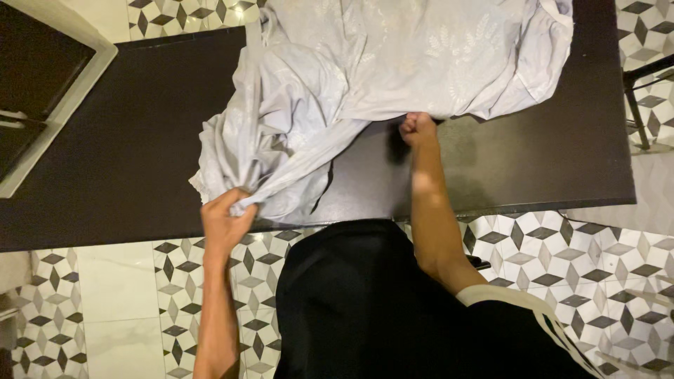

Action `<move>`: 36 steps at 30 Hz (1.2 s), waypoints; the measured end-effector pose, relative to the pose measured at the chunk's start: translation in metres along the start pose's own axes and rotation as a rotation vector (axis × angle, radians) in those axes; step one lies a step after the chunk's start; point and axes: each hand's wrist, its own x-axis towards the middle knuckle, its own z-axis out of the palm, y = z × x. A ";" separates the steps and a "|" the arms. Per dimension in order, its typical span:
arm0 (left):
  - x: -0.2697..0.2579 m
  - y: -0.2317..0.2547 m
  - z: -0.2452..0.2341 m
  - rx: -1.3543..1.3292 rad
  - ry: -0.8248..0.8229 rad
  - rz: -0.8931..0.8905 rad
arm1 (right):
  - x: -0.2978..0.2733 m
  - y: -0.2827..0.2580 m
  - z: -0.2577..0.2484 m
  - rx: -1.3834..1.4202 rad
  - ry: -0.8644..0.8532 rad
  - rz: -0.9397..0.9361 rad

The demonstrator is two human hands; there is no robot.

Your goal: The person folds a large white patterned sheet on a dark table. They repeatedly smooth, align, and fold the fabric into a compact rectangular bundle, handling the sheet by hand throughout.

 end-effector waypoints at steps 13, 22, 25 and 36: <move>0.006 0.046 0.040 0.019 -0.146 0.124 | -0.123 0.113 0.042 -0.519 -0.722 0.254; 0.000 0.046 0.057 0.073 -0.181 0.111 | -0.100 0.119 0.063 -0.048 -0.576 -0.107; -0.001 0.048 0.063 0.079 -0.188 0.109 | -0.103 0.118 0.062 -0.096 -0.595 -0.195; 0.009 0.059 0.077 -0.009 -0.173 0.228 | -0.129 0.117 0.045 -0.622 -0.571 -0.219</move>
